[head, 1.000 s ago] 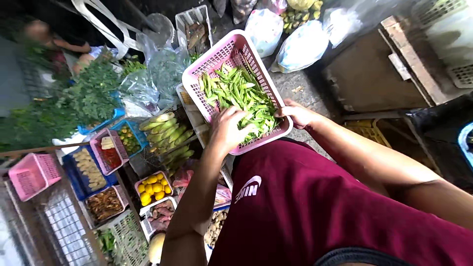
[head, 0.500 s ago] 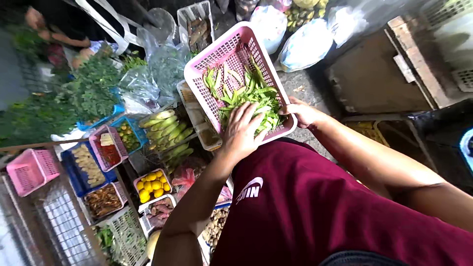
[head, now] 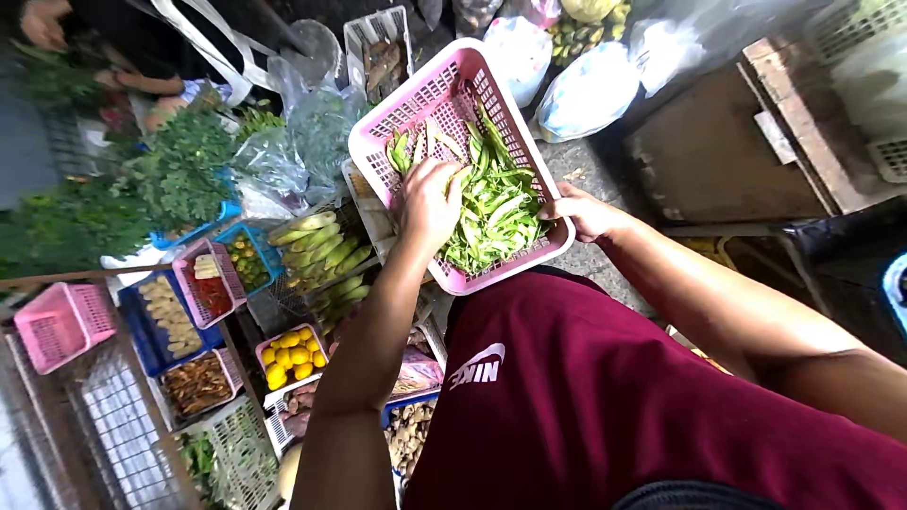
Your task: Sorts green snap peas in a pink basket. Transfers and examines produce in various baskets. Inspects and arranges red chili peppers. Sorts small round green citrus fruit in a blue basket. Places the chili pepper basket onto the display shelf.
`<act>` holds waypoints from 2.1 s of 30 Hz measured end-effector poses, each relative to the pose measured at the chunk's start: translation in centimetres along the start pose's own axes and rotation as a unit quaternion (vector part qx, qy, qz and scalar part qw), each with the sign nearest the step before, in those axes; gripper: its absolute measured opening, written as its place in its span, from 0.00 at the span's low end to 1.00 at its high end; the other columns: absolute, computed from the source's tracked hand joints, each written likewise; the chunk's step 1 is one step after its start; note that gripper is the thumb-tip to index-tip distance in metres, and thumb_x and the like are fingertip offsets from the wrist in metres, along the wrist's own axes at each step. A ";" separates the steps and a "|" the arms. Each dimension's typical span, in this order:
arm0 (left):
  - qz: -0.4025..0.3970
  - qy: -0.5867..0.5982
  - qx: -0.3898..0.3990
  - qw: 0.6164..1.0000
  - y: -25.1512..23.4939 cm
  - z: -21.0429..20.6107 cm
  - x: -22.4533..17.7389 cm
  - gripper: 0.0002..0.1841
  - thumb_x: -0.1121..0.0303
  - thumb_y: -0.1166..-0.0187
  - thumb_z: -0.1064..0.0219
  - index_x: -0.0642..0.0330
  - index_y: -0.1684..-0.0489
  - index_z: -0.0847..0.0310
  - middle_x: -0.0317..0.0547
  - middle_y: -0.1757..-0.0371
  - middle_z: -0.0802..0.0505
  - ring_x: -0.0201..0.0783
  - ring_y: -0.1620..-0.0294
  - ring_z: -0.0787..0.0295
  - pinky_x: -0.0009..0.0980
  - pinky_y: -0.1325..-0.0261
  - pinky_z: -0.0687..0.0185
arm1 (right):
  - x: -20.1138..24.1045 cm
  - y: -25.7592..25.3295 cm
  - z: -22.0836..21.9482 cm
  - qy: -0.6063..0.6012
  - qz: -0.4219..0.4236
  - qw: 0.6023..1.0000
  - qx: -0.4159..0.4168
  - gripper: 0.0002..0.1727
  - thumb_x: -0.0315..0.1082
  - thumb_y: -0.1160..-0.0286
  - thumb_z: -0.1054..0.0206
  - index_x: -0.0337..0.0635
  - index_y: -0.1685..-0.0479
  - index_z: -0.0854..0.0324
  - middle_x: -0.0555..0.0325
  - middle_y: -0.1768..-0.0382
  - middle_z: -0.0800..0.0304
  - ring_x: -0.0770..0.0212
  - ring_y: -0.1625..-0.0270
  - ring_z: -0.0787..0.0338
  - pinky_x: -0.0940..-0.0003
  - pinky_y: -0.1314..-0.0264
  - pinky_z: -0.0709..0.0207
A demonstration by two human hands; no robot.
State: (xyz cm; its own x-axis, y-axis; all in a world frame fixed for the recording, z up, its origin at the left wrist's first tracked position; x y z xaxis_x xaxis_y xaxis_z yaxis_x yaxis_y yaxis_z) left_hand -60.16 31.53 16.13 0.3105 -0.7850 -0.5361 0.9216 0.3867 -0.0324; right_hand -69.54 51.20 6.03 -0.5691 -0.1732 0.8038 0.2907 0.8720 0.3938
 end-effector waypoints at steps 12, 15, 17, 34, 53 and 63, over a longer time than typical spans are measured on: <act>0.047 0.013 0.015 0.999 -4.5 2.8 2.7 0.11 0.69 0.20 0.34 0.56 0.45 0.11 0.44 0.53 0.07 0.37 0.55 0.11 0.39 0.47 0.15 | 0.1 -0.2 -0.6 -0.003 0.003 1.000 0.013 0.23 0.44 0.46 0.25 0.46 0.48 0.14 0.60 0.62 0.04 0.67 0.62 0.05 0.65 0.58 0.08; 0.011 -0.106 0.089 0.990 -5.1 0.2 3.0 0.16 0.70 0.21 0.34 0.51 0.36 0.10 0.48 0.41 0.07 0.49 0.39 0.10 0.54 0.32 0.17 | 0.1 -0.2 -0.9 0.002 0.004 1.000 0.013 0.21 0.44 0.46 0.25 0.46 0.51 0.13 0.59 0.62 0.04 0.67 0.62 0.05 0.65 0.58 0.09; -0.002 -0.131 0.090 0.987 -5.2 -0.5 3.4 0.11 0.67 0.19 0.33 0.53 0.45 0.09 0.49 0.44 0.08 0.50 0.39 0.11 0.54 0.33 0.17 | 0.2 -0.3 -1.0 0.014 0.001 1.000 0.010 0.20 0.43 0.46 0.27 0.46 0.52 0.13 0.59 0.63 0.04 0.67 0.63 0.05 0.65 0.59 0.09; 0.245 -0.144 0.182 0.941 -1.8 0.4 5.0 0.22 0.53 0.15 0.39 0.62 0.38 0.15 0.60 0.44 0.07 0.61 0.37 0.11 0.65 0.35 0.20 | -1.4 -0.9 -0.8 0.021 -0.029 0.999 -0.004 0.24 0.43 0.48 0.26 0.45 0.48 0.15 0.57 0.61 0.05 0.65 0.61 0.06 0.64 0.58 0.09; 0.070 -0.143 0.248 0.956 -0.8 -3.4 3.3 0.18 0.61 0.22 0.28 0.56 0.37 0.14 0.52 0.41 0.07 0.54 0.36 0.10 0.60 0.35 0.17 | -2.1 0.1 -2.6 0.030 -0.017 0.999 -0.017 0.24 0.42 0.46 0.28 0.44 0.45 0.14 0.57 0.59 0.04 0.65 0.60 0.05 0.64 0.57 0.09; 0.119 0.203 0.135 0.962 0.8 3.4 8.2 0.07 0.67 0.20 0.33 0.61 0.56 0.16 0.43 0.67 0.10 0.37 0.66 0.12 0.42 0.59 0.15 | -2.8 0.3 -6.2 0.028 0.010 0.999 -0.031 0.27 0.48 0.47 0.23 0.46 0.45 0.14 0.59 0.60 0.04 0.66 0.61 0.05 0.64 0.57 0.08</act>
State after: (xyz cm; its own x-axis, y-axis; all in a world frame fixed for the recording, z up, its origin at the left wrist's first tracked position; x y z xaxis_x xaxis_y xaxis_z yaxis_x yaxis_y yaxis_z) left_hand -56.06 23.77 14.55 0.4535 -0.4144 -0.7890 0.8800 0.3486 0.3226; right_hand -63.04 49.14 6.67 -0.5189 -0.1823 0.8352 0.3503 0.8458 0.4023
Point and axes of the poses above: each hand's wrist, its own y-axis away from the middle knuckle, its own z-axis out of the back of the hand, x = y × z, the point moved 7 cm from there along -y, towards the middle knuckle
